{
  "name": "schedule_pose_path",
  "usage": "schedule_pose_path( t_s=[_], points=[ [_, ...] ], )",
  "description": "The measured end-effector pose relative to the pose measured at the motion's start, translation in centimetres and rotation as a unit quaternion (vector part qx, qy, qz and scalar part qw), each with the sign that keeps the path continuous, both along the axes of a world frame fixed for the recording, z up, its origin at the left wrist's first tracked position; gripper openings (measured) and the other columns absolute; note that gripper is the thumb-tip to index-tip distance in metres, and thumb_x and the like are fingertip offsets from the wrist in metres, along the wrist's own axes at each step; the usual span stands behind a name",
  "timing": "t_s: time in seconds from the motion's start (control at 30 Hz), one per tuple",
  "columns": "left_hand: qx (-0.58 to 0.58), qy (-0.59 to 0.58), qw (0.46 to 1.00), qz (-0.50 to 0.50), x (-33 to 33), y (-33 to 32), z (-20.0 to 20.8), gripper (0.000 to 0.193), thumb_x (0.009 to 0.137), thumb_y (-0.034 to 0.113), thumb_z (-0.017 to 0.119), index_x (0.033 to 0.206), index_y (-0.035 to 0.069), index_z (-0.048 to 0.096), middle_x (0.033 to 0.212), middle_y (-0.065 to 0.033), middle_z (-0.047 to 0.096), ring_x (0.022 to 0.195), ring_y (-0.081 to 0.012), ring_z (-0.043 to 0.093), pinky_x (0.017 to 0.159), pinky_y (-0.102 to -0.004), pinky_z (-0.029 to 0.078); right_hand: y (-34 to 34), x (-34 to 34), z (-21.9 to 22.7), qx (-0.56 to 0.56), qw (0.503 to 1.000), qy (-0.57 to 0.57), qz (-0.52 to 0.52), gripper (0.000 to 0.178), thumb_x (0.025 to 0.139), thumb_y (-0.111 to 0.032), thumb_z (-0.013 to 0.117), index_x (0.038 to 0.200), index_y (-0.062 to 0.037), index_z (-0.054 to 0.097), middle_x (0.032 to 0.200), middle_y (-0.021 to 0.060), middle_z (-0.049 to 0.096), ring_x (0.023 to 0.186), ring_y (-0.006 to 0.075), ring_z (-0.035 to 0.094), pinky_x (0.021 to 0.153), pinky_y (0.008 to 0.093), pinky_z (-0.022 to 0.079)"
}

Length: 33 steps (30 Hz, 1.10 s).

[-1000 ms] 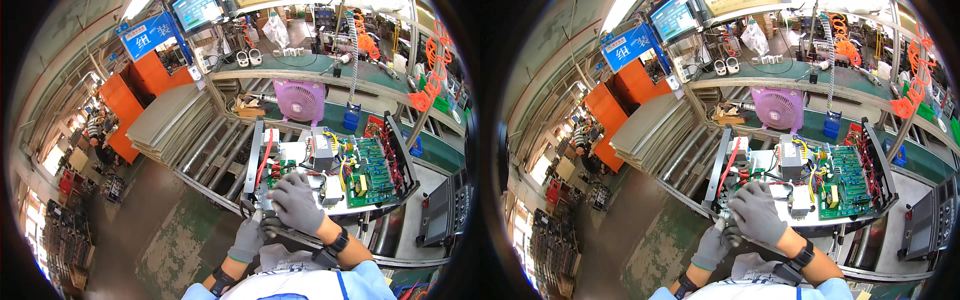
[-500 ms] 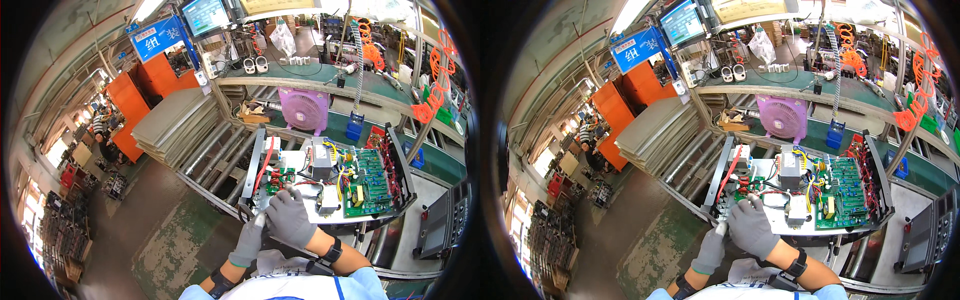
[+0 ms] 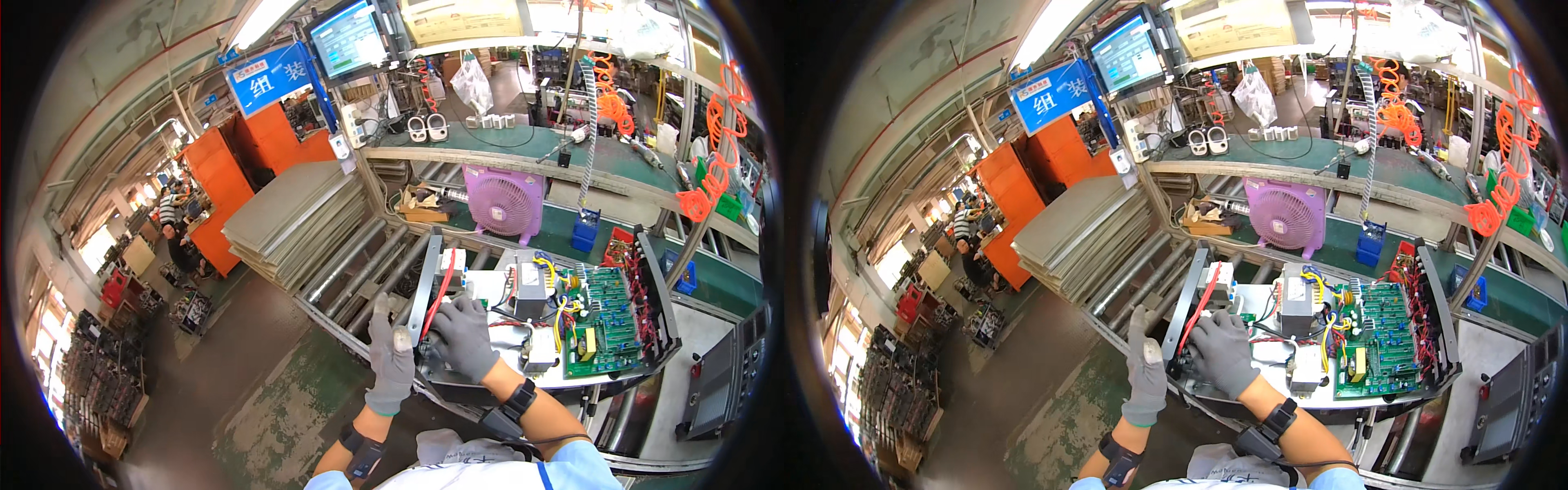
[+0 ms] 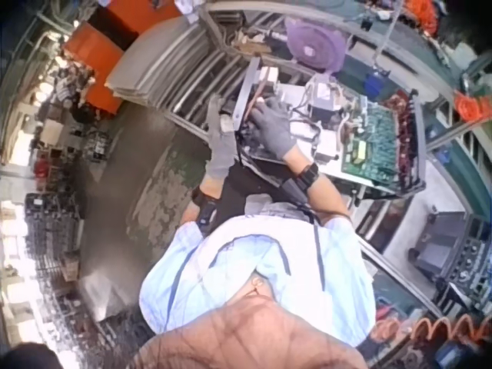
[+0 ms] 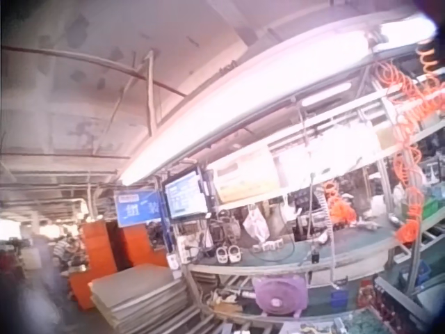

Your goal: Assembling internal wiring, circuit boards, and chassis components of an industrial MIG welding machine.

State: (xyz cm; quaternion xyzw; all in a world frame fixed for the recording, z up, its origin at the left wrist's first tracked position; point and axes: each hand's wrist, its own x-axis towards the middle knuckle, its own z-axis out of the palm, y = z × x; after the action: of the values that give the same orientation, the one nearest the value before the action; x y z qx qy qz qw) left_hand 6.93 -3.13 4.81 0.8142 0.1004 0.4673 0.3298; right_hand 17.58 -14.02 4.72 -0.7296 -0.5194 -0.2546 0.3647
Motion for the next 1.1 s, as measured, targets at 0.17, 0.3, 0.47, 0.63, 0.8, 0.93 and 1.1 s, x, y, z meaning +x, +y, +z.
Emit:
schedule_pose_path(
  t_s=[0.17, 0.3, 0.47, 0.63, 0.8, 0.93, 1.1],
  points=[
    [-0.044, 0.001, 0.998, -0.039, 1.1, 0.3, -0.3, 0.064, 0.097, 0.046, 0.04, 0.137, -0.004, 0.036, 0.134, -0.0208, 0.045, 0.125, -0.032, 0.042, 0.105, -0.0381, 0.031, 0.1, 0.4, 0.0, -0.002, 1.0, 0.0, -0.007, 0.015, 0.069, -0.016, 0.065, 0.08, -0.0095, 0.058, 0.083, 0.0041, 0.055, 0.083, 0.0246, 0.051, 0.072, 0.0381, 0.042],
    [-0.078, -0.005, 0.995, -0.064, 0.9, 0.5, 0.0, 0.058, 0.096, 0.037, 0.048, 0.136, -0.004, 0.037, 0.129, -0.0194, 0.046, 0.118, -0.028, 0.047, 0.101, -0.0381, 0.037, 0.6, 0.5, 0.1, -0.007, 1.0, -0.003, 0.025, 0.019, 0.065, -0.012, 0.063, 0.083, -0.0081, 0.057, 0.083, 0.007, 0.054, 0.081, 0.0266, 0.052, 0.072, 0.0386, 0.044],
    [0.012, -0.046, 0.999, 0.011, 1.2, 0.1, 0.1, 0.051, 0.087, 0.029, 0.058, 0.125, -0.003, 0.048, 0.115, -0.0213, 0.055, 0.108, -0.0383, 0.051, 0.095, -0.0451, 0.038, 0.4, 0.3, -0.8, -0.034, 0.991, 0.103, 0.073, 0.027, 0.068, -0.013, 0.064, 0.094, -0.0067, 0.06, 0.09, 0.0119, 0.059, 0.09, 0.0328, 0.054, 0.078, 0.0444, 0.045],
    [0.015, 0.022, 0.999, 0.022, 1.3, -1.4, 0.5, 0.055, 0.087, 0.031, 0.055, 0.13, 0.0, 0.043, 0.118, -0.0197, 0.051, 0.112, -0.0366, 0.048, 0.098, -0.0437, 0.035, -0.5, 0.9, -2.1, -0.018, 0.994, 0.099, 0.045, 0.017, 0.073, -0.011, 0.06, 0.087, -0.0028, 0.058, 0.085, 0.0163, 0.056, 0.087, 0.0379, 0.052, 0.077, 0.0466, 0.043],
    [-0.012, 0.033, 0.998, 0.049, 1.0, -1.1, 0.6, 0.059, 0.089, 0.039, 0.051, 0.135, 0.003, 0.039, 0.126, -0.0194, 0.049, 0.118, -0.039, 0.044, 0.101, -0.0452, 0.03, 0.5, 0.8, -2.2, 0.016, 0.993, 0.088, 0.081, 0.014, 0.067, -0.003, 0.059, 0.078, -0.0006, 0.051, 0.077, 0.0149, 0.05, 0.076, 0.0338, 0.047, 0.066, 0.0433, 0.038],
    [0.004, 0.037, 0.997, 0.066, 1.7, -1.3, 0.8, 0.06, 0.09, 0.038, 0.051, 0.137, 0.004, 0.037, 0.127, -0.0198, 0.046, 0.116, -0.0385, 0.045, 0.099, -0.0457, 0.033, 0.4, 1.4, -2.8, 0.019, 0.998, 0.053, 0.038, 0.014, 0.067, -0.006, 0.057, 0.077, -0.0006, 0.049, 0.075, 0.0163, 0.047, 0.075, 0.0358, 0.045, 0.065, 0.0434, 0.037],
    [-0.018, 0.041, 0.997, 0.058, 2.7, -1.2, 0.3, 0.061, 0.089, 0.041, 0.049, 0.137, 0.005, 0.037, 0.125, -0.0193, 0.047, 0.119, -0.0383, 0.043, 0.1, -0.0462, 0.032, 0.7, 2.7, -3.6, 0.03, 0.996, 0.052, 0.059, 0.011, 0.073, -0.007, 0.054, 0.08, 0.0018, 0.051, 0.078, 0.0185, 0.05, 0.076, 0.038, 0.047, 0.066, 0.0454, 0.038]
  ],
)
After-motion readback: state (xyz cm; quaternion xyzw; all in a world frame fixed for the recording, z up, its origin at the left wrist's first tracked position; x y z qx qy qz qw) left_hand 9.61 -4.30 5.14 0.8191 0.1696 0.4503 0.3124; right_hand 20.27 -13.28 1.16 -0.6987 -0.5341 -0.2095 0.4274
